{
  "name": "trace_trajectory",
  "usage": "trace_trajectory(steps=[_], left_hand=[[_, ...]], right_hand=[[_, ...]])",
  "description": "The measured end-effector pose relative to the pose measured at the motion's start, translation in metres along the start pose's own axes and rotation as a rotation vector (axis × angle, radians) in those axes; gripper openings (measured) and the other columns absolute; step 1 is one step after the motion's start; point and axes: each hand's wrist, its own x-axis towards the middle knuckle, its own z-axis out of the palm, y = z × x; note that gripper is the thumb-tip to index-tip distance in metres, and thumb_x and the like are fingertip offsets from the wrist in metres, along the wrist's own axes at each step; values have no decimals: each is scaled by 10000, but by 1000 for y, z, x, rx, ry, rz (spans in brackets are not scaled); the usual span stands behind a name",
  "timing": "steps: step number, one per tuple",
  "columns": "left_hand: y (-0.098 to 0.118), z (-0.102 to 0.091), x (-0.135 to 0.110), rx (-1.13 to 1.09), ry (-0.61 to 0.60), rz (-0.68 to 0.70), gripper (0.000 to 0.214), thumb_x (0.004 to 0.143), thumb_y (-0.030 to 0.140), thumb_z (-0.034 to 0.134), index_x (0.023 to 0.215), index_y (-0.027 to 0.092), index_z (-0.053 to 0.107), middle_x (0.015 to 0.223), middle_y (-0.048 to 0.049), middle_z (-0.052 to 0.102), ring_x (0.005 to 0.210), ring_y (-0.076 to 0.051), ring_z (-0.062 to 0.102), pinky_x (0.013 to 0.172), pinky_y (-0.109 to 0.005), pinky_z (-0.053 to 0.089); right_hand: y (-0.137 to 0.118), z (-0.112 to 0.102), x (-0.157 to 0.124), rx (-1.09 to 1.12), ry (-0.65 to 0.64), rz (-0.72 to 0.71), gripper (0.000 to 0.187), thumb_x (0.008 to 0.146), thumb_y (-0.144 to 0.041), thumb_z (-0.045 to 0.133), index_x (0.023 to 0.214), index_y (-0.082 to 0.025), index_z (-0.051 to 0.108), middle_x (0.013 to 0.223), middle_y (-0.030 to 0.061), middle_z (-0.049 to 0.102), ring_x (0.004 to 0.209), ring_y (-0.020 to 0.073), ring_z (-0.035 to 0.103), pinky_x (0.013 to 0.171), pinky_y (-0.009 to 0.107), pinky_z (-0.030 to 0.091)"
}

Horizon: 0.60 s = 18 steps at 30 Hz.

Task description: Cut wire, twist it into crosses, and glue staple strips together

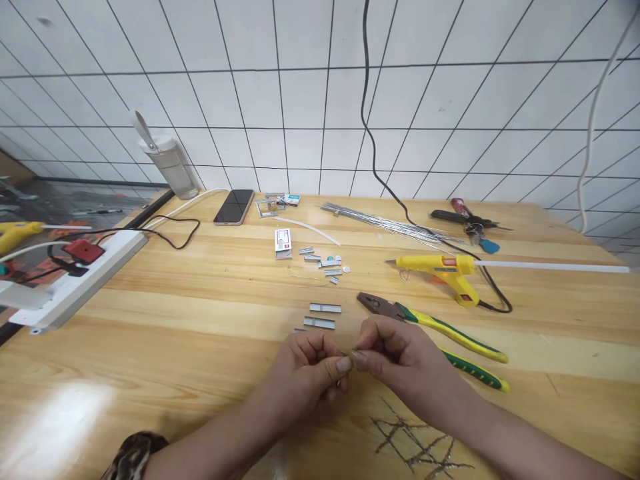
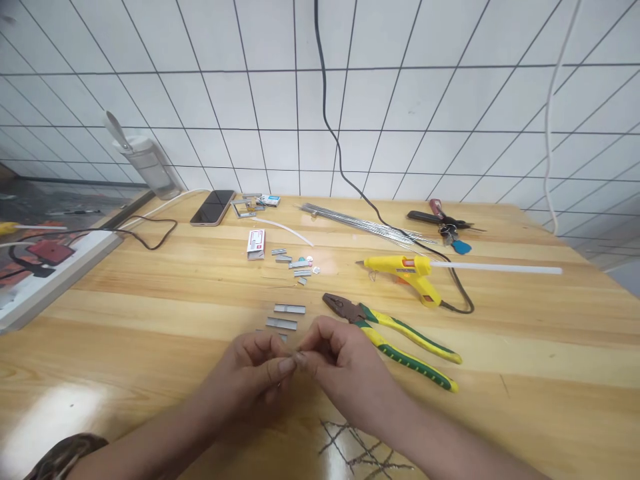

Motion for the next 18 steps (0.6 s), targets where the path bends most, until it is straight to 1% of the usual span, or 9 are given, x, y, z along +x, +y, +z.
trace_trajectory(steps=[3,5,7,9,11,13,15,16,18], left_hand=[[1,1,-4,299,113,182,230,749,298,621,588,153,544,512,25,533,465,-78,441,472,-194,346],[1,1,-5,504,166,323,203,777,240,582,593,154,574,540,15,539,521,-94,462,526,-205,365],[1,0,-4,618,181,397,197,785,211,562,598,154,591,544,14,534,536,-100,465,544,-210,366],[4,-1,-2,576,174,363,183,773,217,574,603,153,595,546,13,537,532,-101,469,534,-210,365],[6,-3,1,406,140,243,174,751,255,612,613,152,584,536,17,543,500,-93,461,495,-202,355],[8,-5,4,189,83,102,215,724,310,656,617,154,554,501,35,534,433,-68,419,431,-180,311],[8,-8,6,13,25,11,267,695,350,692,618,158,524,470,53,524,373,-40,360,379,-160,251],[8,-9,6,-51,4,-16,283,683,359,706,621,159,515,465,57,527,356,-32,342,362,-154,231],[6,-11,6,-127,-23,-51,296,667,365,723,633,160,512,474,56,544,341,-23,333,339,-145,215]], right_hand=[[2,4,2,137,21,38,204,677,-312,657,621,-178,514,559,-38,524,527,95,464,483,214,351],[4,6,4,259,27,86,245,645,-327,698,616,-172,510,530,-52,517,452,59,398,406,180,270],[7,8,6,381,32,158,278,636,-347,718,633,-170,504,523,-58,526,401,34,339,372,164,203],[9,8,9,425,19,212,288,645,-370,717,648,-166,512,526,-54,541,373,23,309,360,160,189],[10,4,11,339,2,166,258,673,-380,697,689,-163,558,544,-41,562,372,34,336,353,168,238],[9,-3,10,125,48,-31,186,743,-342,642,813,-171,619,654,-3,619,458,75,456,409,194,364],[8,-11,9,-153,109,-354,183,816,-239,558,983,-199,623,865,44,652,681,130,573,593,255,481],[9,-15,8,-287,109,-521,229,832,-180,523,1042,-212,607,966,63,639,803,152,587,693,289,494],[10,-21,7,-506,71,-779,314,837,-97,487,1109,-228,575,1078,82,601,933,169,566,787,324,483]])
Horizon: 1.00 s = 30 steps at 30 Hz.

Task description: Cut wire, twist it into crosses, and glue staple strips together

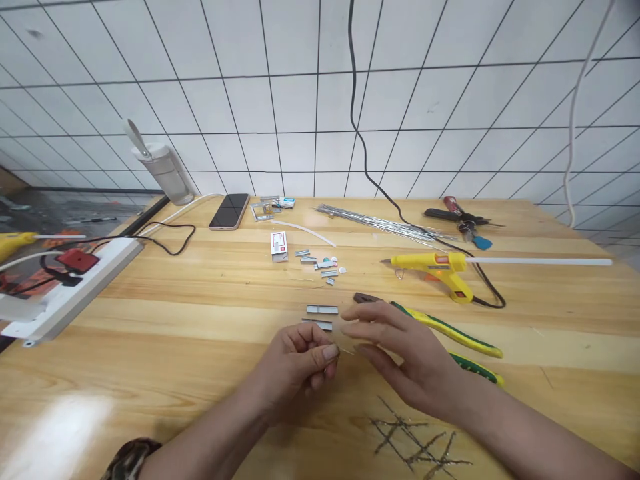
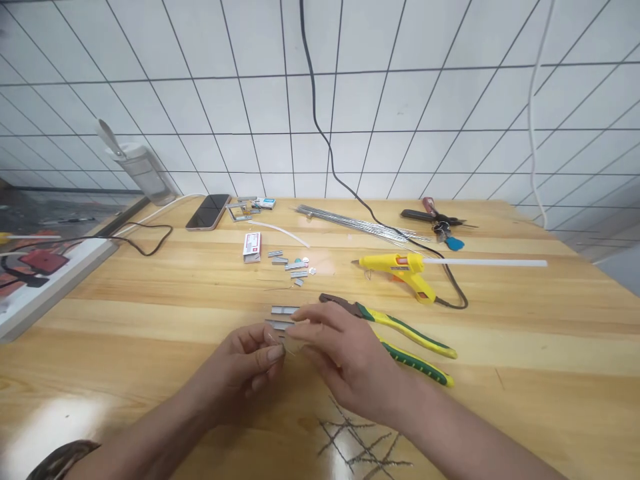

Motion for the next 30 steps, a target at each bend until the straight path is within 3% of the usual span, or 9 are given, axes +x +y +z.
trace_trajectory(steps=[3,12,17,22,30], left_hand=[[-2,-2,-1,-33,-43,-44,300,660,366,733,656,159,515,476,54,557,330,-18,340,323,-136,208],[-2,1,-5,-46,-147,-79,309,645,366,746,639,147,528,457,42,556,331,-20,352,330,-143,214],[1,5,-7,-6,-139,-84,319,624,378,754,610,144,537,458,39,547,347,-27,358,349,-151,232],[0,6,-10,68,-82,-23,310,655,385,725,616,154,522,466,37,540,371,-45,380,378,-164,264],[2,10,-17,438,57,271,212,770,282,611,613,155,549,556,11,529,533,-97,441,520,-206,349]], right_hand=[[4,-2,-2,-156,-47,-177,330,828,-76,529,1119,-227,555,1076,85,597,884,163,549,749,312,483],[0,-5,-3,-258,-110,-314,249,808,-51,527,1018,-183,547,849,55,620,663,143,472,586,265,422],[-6,-6,-3,-263,-172,-266,147,847,-94,476,915,-187,566,729,30,580,614,141,458,546,254,393],[-11,-1,-3,-198,-75,-208,149,848,-85,470,896,-184,568,759,44,586,635,139,476,568,243,432],[-13,9,-2,-6,-12,-30,126,849,-108,459,816,-188,551,695,29,547,631,137,505,547,234,441]])
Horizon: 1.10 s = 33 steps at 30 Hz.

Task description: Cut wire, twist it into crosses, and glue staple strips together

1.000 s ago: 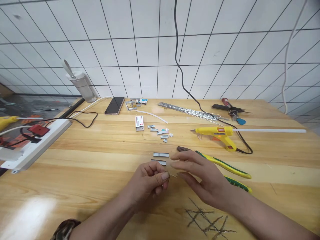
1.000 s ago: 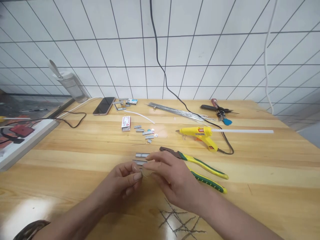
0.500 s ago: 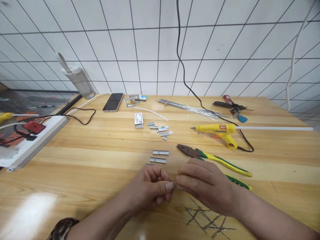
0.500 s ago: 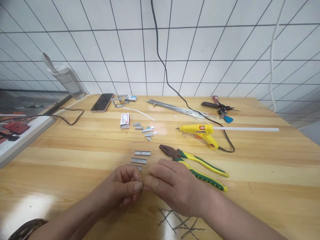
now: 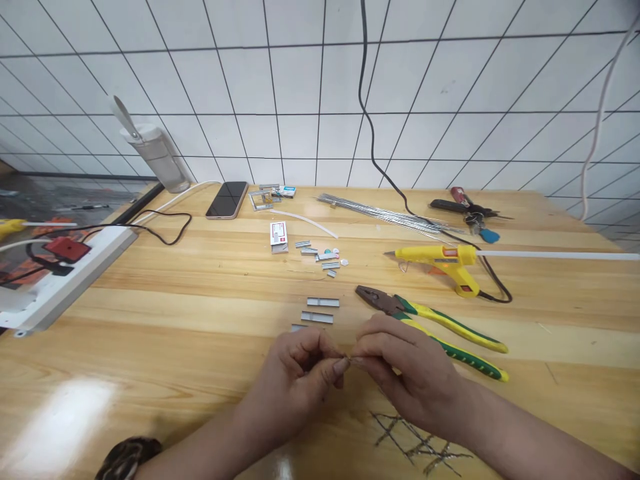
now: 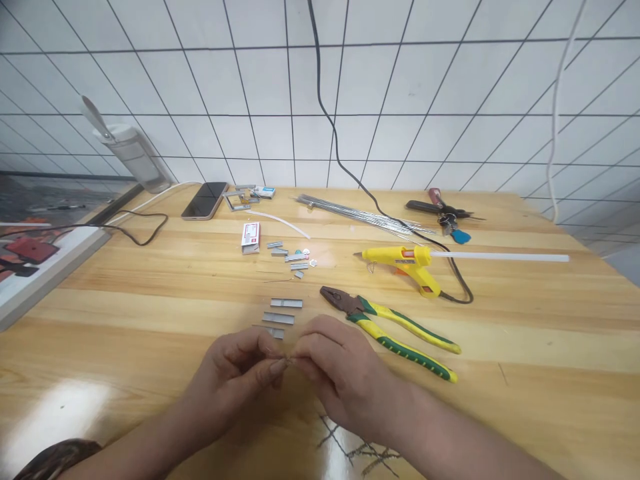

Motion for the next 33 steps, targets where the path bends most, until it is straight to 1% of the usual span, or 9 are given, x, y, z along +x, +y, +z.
trace_trajectory(steps=[7,11,16,18,19,21,24,28,33], left_hand=[[-2,-1,-3,454,25,256,202,831,170,499,631,177,530,552,21,488,525,-103,448,528,-203,349],[-8,-4,-3,678,10,380,200,856,144,457,675,175,535,579,15,479,537,-102,429,532,-205,317],[-20,-9,2,805,-15,462,177,782,58,488,691,184,572,601,7,493,559,-117,396,545,-237,262],[-21,-9,7,727,2,385,153,789,95,499,704,184,590,606,5,511,568,-119,411,556,-236,273],[-20,-9,9,639,12,304,143,802,131,502,706,180,595,607,5,521,569,-119,423,559,-232,288],[-16,-9,14,379,6,89,136,808,211,524,697,168,590,599,7,535,559,-114,441,552,-221,316],[-9,-11,20,0,-39,-164,193,744,311,622,647,159,553,534,33,518,488,-88,405,490,-201,296],[-4,-12,20,-198,-65,-267,274,650,369,716,633,155,547,490,42,534,445,-71,393,452,-192,259],[-6,-13,19,-254,-88,-264,292,625,376,740,624,142,566,501,36,551,456,-67,412,463,-192,268]], right_hand=[[-4,6,0,142,-16,282,169,840,-150,480,682,-200,514,619,-15,519,568,109,482,524,214,402],[-5,10,1,201,-32,510,197,805,-201,493,609,-199,471,563,-39,455,526,102,426,482,206,365],[-3,14,7,400,-95,781,215,765,-310,508,591,-190,468,535,-51,412,510,96,387,461,207,329],[0,14,10,434,-120,835,222,758,-322,515,585,-189,475,523,-57,409,489,88,369,442,204,304],[2,14,12,445,-133,853,220,756,-321,521,585,-188,486,513,-60,408,478,86,362,434,204,297],[5,10,13,437,-156,843,204,755,-313,538,600,-181,533,506,-58,432,478,87,374,441,208,308],[9,2,12,342,-140,767,160,765,-316,559,731,-174,623,634,-14,575,565,115,475,517,236,385],[6,-5,10,301,-62,718,212,804,-322,531,959,-195,599,821,27,633,686,150,561,595,273,456],[-3,-6,11,296,-140,627,152,804,-246,532,935,-193,588,824,29,612,718,150,567,644,285,477]])
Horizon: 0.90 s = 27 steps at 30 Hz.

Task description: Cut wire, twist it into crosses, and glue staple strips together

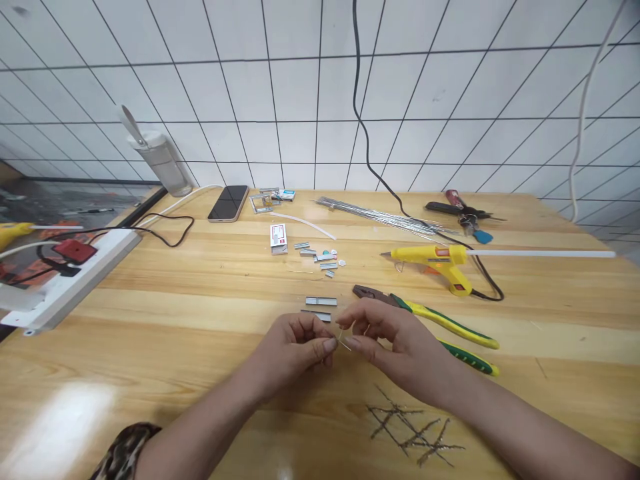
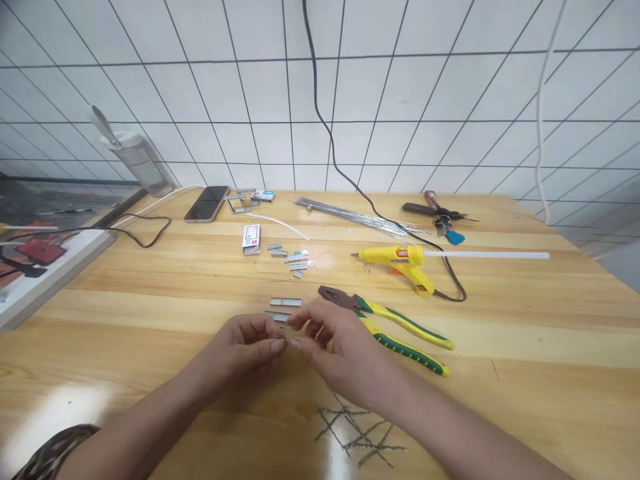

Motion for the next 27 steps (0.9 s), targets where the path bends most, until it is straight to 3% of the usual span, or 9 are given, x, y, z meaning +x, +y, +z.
trace_trajectory(steps=[7,10,14,18,23,27], left_hand=[[-3,-2,2,-9,-43,0,288,632,375,739,631,139,574,514,31,555,483,-75,422,487,-200,263],[-3,-2,2,-14,-48,-16,312,606,397,752,624,138,579,509,34,541,487,-77,410,490,-205,250],[-2,-2,0,-18,-67,-68,306,611,396,754,622,135,594,502,30,544,461,-66,376,467,-205,212],[-5,-5,1,-125,-127,-110,332,688,436,696,596,128,615,518,11,563,417,-46,381,426,-195,211],[-9,-11,5,-282,-122,-109,456,649,569,667,736,122,694,535,-21,584,407,-61,416,374,-189,175],[-9,-10,4,-324,-122,-90,345,512,346,834,754,138,703,568,21,557,474,-45,425,434,-168,241]], right_hand=[[0,-3,0,-94,-33,-194,122,819,-160,508,881,-199,605,953,44,604,766,133,551,638,250,453],[0,1,1,-61,-91,-49,96,793,-166,525,814,-192,615,809,26,630,708,137,552,610,251,441],[2,7,4,141,-124,153,36,746,-206,571,745,-182,599,694,1,626,653,130,550,588,242,433],[7,11,6,325,-118,293,98,688,-259,617,676,-182,558,559,-50,534,467,76,449,428,197,380],[10,13,7,507,-96,306,208,668,-348,670,660,-177,550,513,-73,497,387,59,434,358,185,377],[10,13,8,588,-32,299,273,645,-392,710,652,-169,552,513,-71,513,374,52,441,349,178,382]])
